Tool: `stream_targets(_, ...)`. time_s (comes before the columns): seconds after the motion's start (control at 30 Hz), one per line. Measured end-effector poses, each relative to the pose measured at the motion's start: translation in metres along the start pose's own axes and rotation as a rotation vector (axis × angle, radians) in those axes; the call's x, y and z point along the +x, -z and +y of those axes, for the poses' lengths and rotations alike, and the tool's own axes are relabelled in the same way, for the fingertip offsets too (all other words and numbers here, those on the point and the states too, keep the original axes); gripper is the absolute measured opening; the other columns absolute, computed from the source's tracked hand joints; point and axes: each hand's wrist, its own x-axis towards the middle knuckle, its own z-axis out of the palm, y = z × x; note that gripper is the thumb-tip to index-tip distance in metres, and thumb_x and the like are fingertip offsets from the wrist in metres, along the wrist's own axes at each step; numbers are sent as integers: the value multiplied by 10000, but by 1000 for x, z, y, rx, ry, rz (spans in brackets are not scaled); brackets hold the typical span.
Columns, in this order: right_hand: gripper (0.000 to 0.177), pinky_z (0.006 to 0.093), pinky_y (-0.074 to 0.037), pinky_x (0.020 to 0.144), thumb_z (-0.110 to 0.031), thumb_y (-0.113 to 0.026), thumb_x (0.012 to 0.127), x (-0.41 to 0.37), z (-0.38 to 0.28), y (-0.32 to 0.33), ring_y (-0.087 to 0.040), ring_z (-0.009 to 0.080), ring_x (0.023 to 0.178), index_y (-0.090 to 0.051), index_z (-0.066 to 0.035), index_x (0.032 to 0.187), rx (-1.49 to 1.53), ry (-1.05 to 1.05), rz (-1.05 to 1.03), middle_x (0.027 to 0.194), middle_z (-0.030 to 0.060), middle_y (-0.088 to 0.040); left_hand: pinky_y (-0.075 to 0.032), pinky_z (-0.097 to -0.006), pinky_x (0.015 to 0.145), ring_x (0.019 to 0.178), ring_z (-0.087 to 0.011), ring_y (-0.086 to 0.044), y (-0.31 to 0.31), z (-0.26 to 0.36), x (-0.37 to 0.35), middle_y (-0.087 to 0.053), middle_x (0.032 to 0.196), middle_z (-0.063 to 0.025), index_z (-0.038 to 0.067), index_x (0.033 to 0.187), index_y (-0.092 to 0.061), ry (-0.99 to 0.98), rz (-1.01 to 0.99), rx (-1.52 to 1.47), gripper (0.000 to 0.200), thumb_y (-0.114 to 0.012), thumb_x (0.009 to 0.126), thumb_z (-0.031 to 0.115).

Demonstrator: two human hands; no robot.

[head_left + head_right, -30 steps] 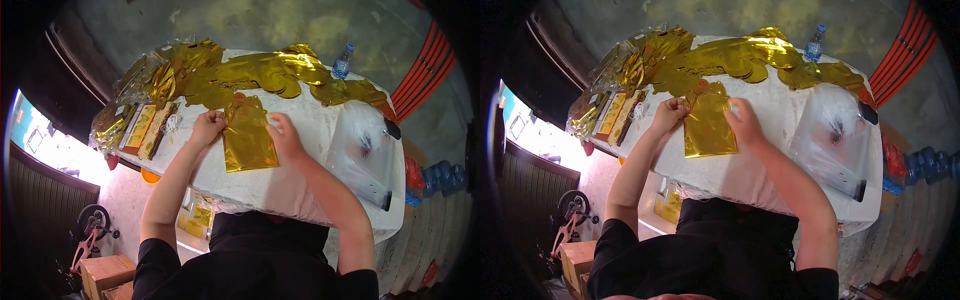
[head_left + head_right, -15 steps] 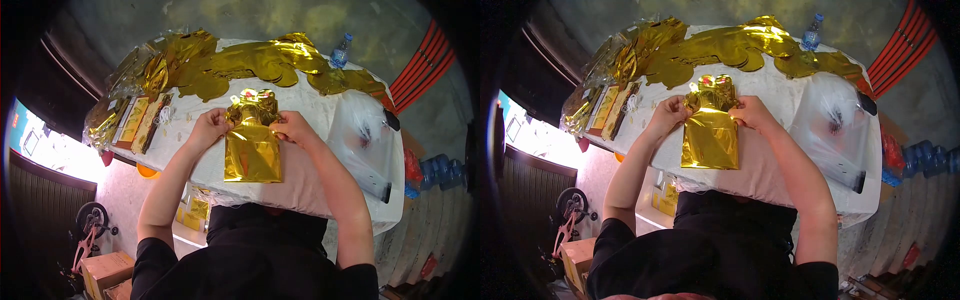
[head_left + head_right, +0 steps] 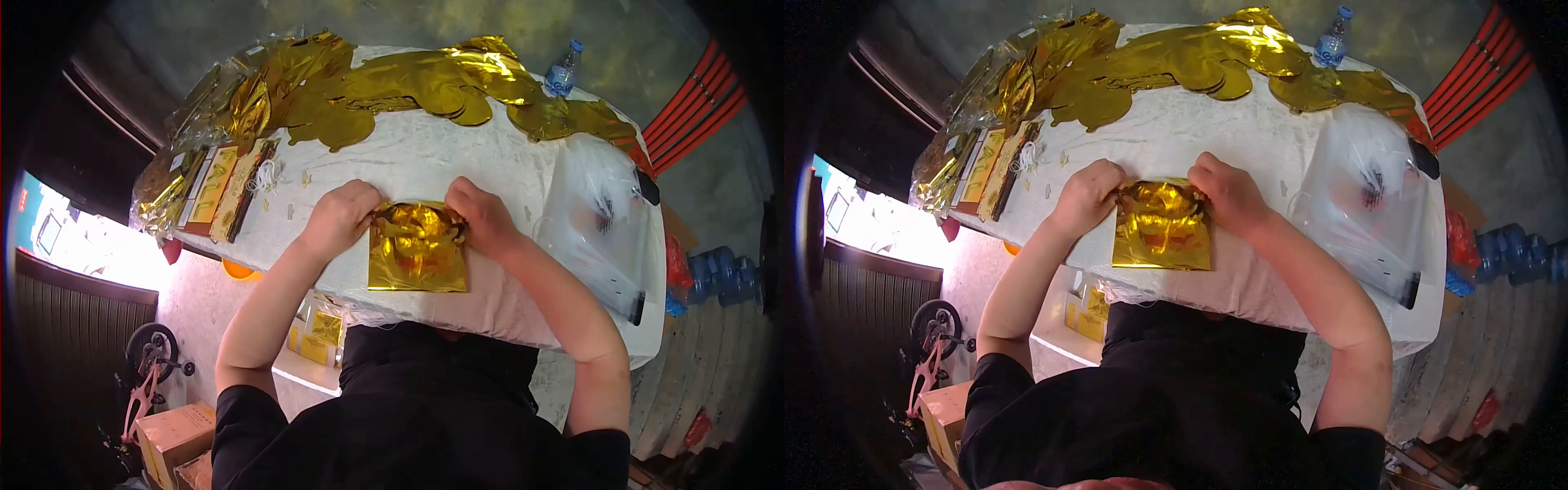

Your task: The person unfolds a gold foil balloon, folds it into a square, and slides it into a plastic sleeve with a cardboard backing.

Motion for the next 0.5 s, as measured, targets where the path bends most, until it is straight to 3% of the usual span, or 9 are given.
stream_targets(0.03, 154, 350, -460, 602, 12, -579, 697, -1, -1, 1, -550, 291, 718, -496, -45, 813, -145, 98, -21, 841, 93, -491, -493, -363, 679, 794, -289, -582, 2, 1, -1, -586, 817, -92, 36, 844, -554, -147, -28, 119, 220, -641, 654, -32)
stream_targets(0.13, 115, 344, -476, 570, -61, -576, 712, 0, -6, 3, -562, 240, 705, -489, -84, 783, -385, 266, -45, 823, 73, -475, -503, -373, 724, 869, -289, -589, 9, 8, 0, -612, 880, -90, 42, 863, -567, -219, -46, 139, 260, -605, 622, -45)
stream_targets(0.27, 112, 313, -471, 529, -134, -574, 713, 2, -8, 2, -559, 167, 682, -465, -125, 738, -582, 420, -27, 794, 45, -459, -491, -396, 842, 1001, -317, -580, 16, 27, -5, -623, 1025, -122, 19, 945, -585, -171, -30, -41, 320, -587, 628, -32)
stream_targets(0.33, 117, 305, -465, 528, -137, -578, 708, 2, -9, 2, -558, 162, 681, -466, -127, 737, -613, 427, -33, 799, 39, -465, -435, -428, 967, 1131, -335, -535, 21, 39, -12, -589, 1176, -156, 6, 1060, -590, -89, -136, -226, 434, -587, 625, 17)
stream_targets(0.37, 122, 298, -459, 527, -140, -583, 704, 2, -10, 3, -557, 156, 680, -467, -128, 737, -646, 437, -37, 804, 34, -470, -376, -449, 1036, 1188, -336, -502, 23, 40, -17, -561, 1237, -166, 15, 1150, -584, -104, -193, -167, 480, -646, 687, 125)
stream_targets(0.4, 122, 298, -459, 527, -140, -583, 704, 3, -11, 4, -557, 156, 680, -467, -128, 737, -650, 443, -37, 804, 34, -470, -376, -449, 1036, 1188, -336, -502, 24, 45, -19, -561, 1237, -166, 15, 1150, -584, -105, -186, -165, 480, -646, 687, 125)
stream_targets(0.5, 122, 283, -455, 540, -143, -585, 707, 4, -12, 5, -552, 152, 672, -468, -129, 738, -652, 466, -39, 812, 27, -477, -334, -476, 1067, 1219, -313, -480, 18, 56, -28, -547, 1269, -150, 47, 1183, -595, -83, -219, -12, 545, -719, 753, 359)
